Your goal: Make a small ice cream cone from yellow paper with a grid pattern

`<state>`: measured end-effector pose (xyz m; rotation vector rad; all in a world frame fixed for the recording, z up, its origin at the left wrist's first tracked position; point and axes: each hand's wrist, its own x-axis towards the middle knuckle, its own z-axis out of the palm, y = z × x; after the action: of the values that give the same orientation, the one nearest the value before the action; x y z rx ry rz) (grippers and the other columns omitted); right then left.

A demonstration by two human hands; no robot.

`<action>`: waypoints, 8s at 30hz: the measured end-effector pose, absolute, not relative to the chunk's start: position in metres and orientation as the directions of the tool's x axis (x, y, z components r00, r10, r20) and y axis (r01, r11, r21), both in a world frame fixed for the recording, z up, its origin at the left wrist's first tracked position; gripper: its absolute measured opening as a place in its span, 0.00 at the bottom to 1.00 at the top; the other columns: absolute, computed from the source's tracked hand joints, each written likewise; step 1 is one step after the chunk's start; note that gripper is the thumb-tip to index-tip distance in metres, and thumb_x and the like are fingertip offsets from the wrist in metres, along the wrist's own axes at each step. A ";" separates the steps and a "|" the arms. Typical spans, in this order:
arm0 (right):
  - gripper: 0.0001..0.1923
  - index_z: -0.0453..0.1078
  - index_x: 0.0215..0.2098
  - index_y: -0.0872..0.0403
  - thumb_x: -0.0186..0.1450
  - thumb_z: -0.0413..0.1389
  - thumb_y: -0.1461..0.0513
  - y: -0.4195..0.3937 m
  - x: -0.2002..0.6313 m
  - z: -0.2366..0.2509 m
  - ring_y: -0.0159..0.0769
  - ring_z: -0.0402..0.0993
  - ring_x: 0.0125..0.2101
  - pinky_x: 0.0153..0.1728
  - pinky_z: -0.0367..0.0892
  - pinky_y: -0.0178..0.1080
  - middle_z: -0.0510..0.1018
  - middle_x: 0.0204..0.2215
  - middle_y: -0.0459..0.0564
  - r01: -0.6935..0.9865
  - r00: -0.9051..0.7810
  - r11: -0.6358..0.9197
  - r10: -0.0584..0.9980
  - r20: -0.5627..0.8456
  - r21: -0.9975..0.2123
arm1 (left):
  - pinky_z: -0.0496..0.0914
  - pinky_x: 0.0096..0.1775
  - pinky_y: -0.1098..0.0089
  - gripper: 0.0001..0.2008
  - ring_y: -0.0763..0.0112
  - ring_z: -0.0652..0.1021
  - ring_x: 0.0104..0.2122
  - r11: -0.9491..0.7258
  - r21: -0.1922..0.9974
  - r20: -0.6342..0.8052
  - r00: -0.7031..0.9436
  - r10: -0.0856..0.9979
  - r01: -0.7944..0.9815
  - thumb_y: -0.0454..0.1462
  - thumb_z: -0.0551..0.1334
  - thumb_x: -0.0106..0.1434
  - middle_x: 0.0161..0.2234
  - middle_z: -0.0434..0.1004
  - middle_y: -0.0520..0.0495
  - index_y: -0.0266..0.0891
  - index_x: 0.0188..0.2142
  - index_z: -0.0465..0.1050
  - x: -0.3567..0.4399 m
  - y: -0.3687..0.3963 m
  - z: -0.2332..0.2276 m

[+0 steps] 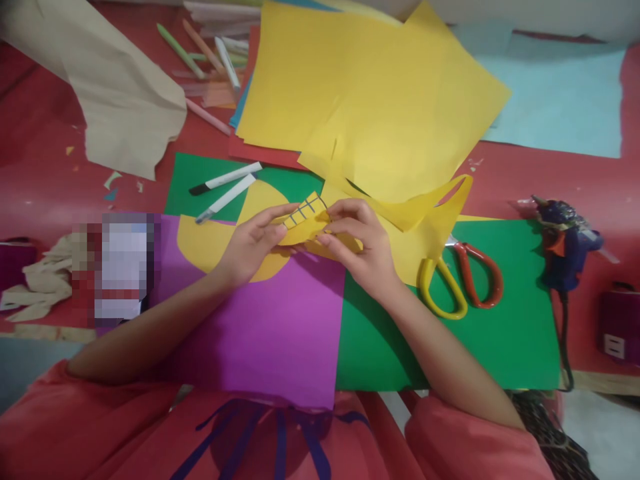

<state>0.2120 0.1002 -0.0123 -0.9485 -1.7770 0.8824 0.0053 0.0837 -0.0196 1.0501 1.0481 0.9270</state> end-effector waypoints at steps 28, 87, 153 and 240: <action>0.04 0.76 0.29 0.48 0.59 0.64 0.57 0.099 0.206 -0.020 0.28 0.72 0.28 0.34 0.69 0.33 0.77 0.26 0.40 -0.128 -0.109 -0.149 0.985 -0.135 -0.981 | 0.72 0.55 0.66 0.31 0.61 0.73 0.57 -0.160 0.981 0.115 0.339 0.934 0.108 0.41 0.68 0.59 0.60 0.69 0.48 0.50 0.61 0.64 0.004 0.072 -0.026; 0.01 0.75 0.33 0.48 0.63 0.61 0.61 0.094 0.207 -0.011 0.37 0.77 0.38 0.41 0.72 0.43 0.81 0.36 0.47 0.216 -0.363 0.387 0.884 0.294 -0.897 | 0.75 0.37 0.74 0.12 0.71 0.83 0.33 -0.378 0.893 0.265 0.390 0.882 0.246 0.43 0.60 0.66 0.36 0.84 0.48 0.44 0.42 0.81 -0.005 0.086 -0.015; 0.06 0.76 0.35 0.48 0.60 0.63 0.66 0.097 0.207 -0.021 0.33 0.76 0.36 0.41 0.71 0.39 0.81 0.33 0.42 0.082 -0.090 0.159 0.984 0.152 -0.984 | 0.80 0.37 0.70 0.15 0.68 0.84 0.30 0.230 0.972 -0.221 0.149 0.964 -0.048 0.46 0.70 0.55 0.33 0.83 0.46 0.36 0.35 0.79 0.002 0.085 -0.015; 0.09 0.72 0.39 0.47 0.60 0.63 0.63 0.097 0.208 -0.020 0.27 0.68 0.24 0.28 0.68 0.32 0.70 0.24 0.40 -0.147 -0.067 -0.012 0.998 -0.002 -0.989 | 0.77 0.31 0.79 0.06 0.74 0.83 0.29 -0.319 0.887 0.314 0.069 0.947 0.334 0.40 0.67 0.60 0.32 0.84 0.51 0.43 0.36 0.82 -0.003 0.076 -0.019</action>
<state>0.2082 0.0973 -0.0205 -1.0721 -1.1440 1.3293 -0.0028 0.0757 -0.0189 1.7258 1.2801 1.2539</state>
